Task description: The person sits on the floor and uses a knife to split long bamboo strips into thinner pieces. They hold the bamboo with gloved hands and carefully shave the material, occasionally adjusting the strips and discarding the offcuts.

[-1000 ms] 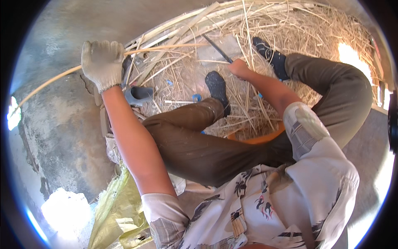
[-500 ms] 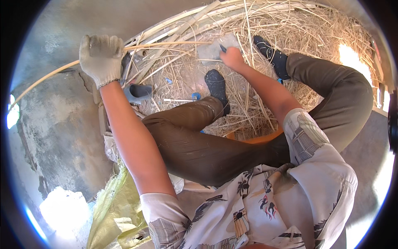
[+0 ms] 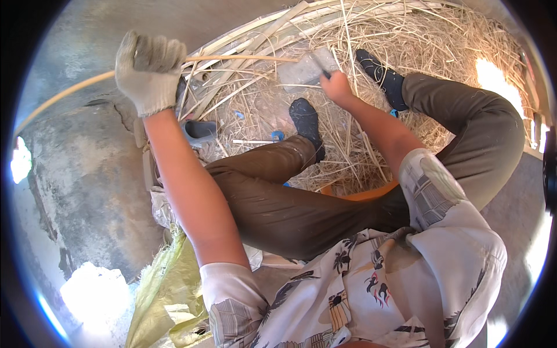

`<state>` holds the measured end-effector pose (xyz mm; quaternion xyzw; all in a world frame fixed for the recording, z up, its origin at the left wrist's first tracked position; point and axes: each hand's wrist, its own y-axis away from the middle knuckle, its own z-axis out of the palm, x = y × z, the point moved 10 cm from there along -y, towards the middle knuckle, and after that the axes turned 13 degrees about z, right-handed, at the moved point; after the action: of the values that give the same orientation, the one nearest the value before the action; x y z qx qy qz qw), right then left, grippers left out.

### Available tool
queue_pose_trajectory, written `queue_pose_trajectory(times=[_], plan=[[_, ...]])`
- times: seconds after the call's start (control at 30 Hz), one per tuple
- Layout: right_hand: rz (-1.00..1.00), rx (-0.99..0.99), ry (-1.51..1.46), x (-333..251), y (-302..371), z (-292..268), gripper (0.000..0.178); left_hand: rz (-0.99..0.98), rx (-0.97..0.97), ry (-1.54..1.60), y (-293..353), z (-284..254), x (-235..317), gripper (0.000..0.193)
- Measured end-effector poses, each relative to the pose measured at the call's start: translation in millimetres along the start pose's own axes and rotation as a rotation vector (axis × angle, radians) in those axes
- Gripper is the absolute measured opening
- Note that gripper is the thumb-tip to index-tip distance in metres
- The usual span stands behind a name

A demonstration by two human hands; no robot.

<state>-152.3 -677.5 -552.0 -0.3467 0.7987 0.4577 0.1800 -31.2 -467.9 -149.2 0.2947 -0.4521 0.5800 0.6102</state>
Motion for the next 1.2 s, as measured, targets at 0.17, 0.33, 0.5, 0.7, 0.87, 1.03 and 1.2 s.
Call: queue_pose_trajectory(times=[0.17,0.33,0.5,0.7,0.87,1.03,1.2], plan=[[0.11,0.036,0.045,11,-14,-8,0.038,0.037,0.103,-0.014,-3,14,-3,0.043],[0.035,0.091,-0.048,19,-12,6,0.04,0.03,0.036,-0.008,-7,12,-2,0.039],[0.179,0.046,-0.048,2,10,6,0.035,0.048,0.218,-0.028,2,-6,-1,0.037],[0.022,0.004,-0.118,-5,15,14,0.04,0.005,-0.003,0.02,-5,-6,1,0.035],[0.131,0.16,-0.096,-5,-13,2,0.036,0.027,0.177,-0.026,5,-2,-2,0.035],[-0.023,0.084,-0.455,-11,-1,-2,0.036,0.037,-0.225,-0.015,-1,15,0,0.035],[-0.101,0.122,-0.04,8,-41,-1,0.037,-0.015,0.019,0.191,-23,-18,-19,0.035]])
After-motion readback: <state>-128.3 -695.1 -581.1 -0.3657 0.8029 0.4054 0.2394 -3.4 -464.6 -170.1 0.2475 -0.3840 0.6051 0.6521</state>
